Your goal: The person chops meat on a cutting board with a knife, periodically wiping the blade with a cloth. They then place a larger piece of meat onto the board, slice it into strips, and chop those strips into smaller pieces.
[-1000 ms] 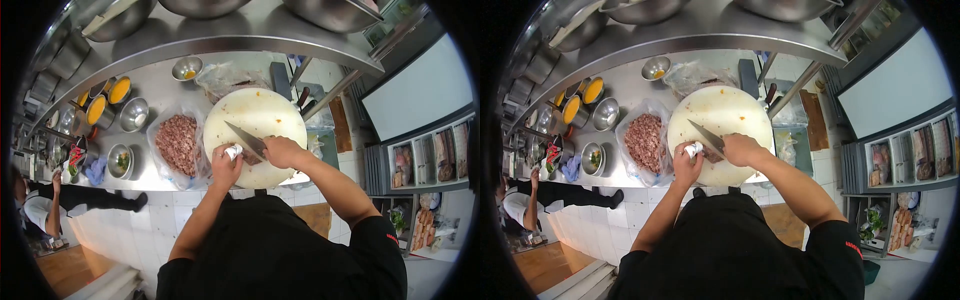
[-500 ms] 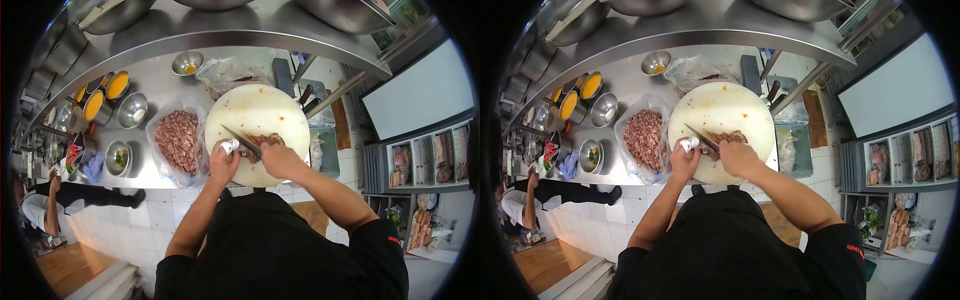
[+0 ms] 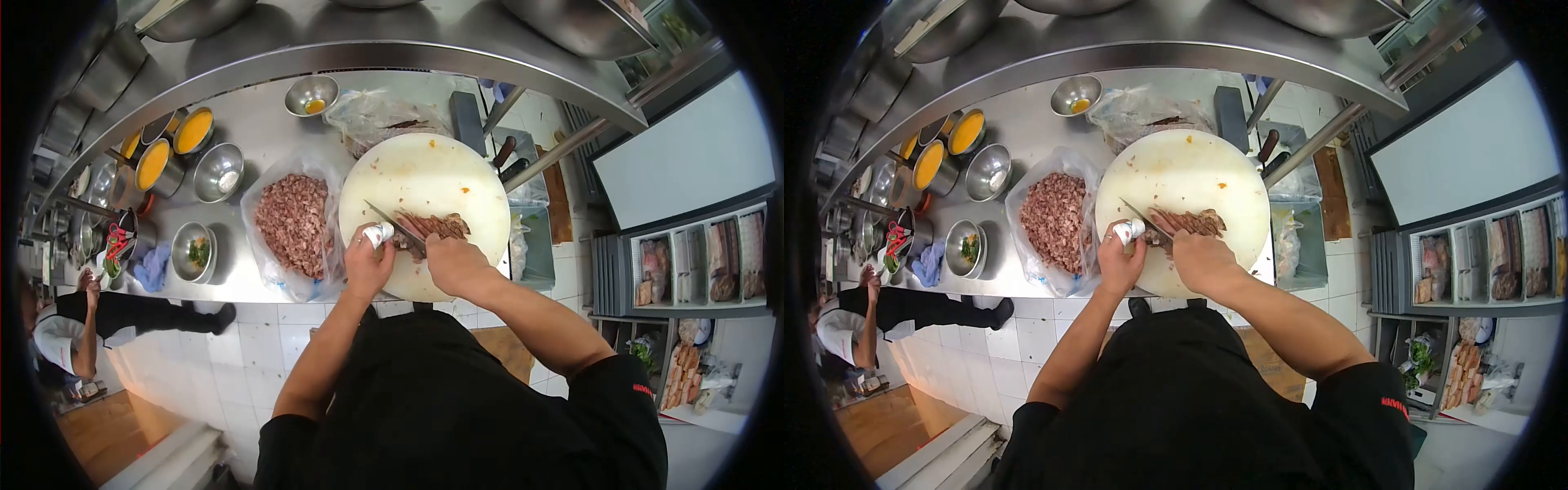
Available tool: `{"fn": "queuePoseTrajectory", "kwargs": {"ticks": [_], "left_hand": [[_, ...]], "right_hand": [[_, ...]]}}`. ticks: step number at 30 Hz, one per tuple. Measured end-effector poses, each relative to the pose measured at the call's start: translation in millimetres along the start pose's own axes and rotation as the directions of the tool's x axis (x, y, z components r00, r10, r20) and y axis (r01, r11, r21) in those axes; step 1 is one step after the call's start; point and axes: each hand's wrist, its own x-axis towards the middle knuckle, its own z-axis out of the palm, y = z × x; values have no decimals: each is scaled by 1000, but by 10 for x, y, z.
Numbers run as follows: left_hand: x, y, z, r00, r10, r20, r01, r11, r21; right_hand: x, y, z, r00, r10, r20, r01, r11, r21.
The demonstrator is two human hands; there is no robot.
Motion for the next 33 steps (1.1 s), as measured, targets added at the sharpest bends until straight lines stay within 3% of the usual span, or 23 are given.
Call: {"fn": "queuePoseTrajectory", "kwargs": {"ticks": [4,7,13,16,19,21,22,24,33], "left_hand": [[9,26,-35,1000,-16,9,16,999,-30],[11,-5,-37,1000,-27,-6,27,998,-57],[13,18,-15,1000,-6,-26,6,999,-34],[27,14,-35,1000,3,-23,-4,1000,-30],[56,-2,-44,1000,-8,-24,8,999,-34],[-8,24,-77,1000,-24,-1,24,999,-42],[20,36,-85,1000,9,-27,-10,999,-39],[-11,27,-88,998,29,-56,-31,999,-28],[-43,8,-56,995,-19,-96,12,998,-68]], "right_hand": [[38,123,-276,1000,10,1,-10,995,99],[-176,-42,-364,998,49,-40,-48,998,42],[-361,-228,-545,994,27,104,-16,995,-97],[-120,-160,-273,995,21,95,-16,999,-46],[27,-110,-187,999,-24,-42,23,999,-39],[17,18,-392,984,85,157,-113,977,181],[4,50,-393,987,81,137,-105,979,176],[-53,80,-204,995,6,-103,-5,1000,6],[-258,-231,-512,993,-49,105,64,986,-152]]}}
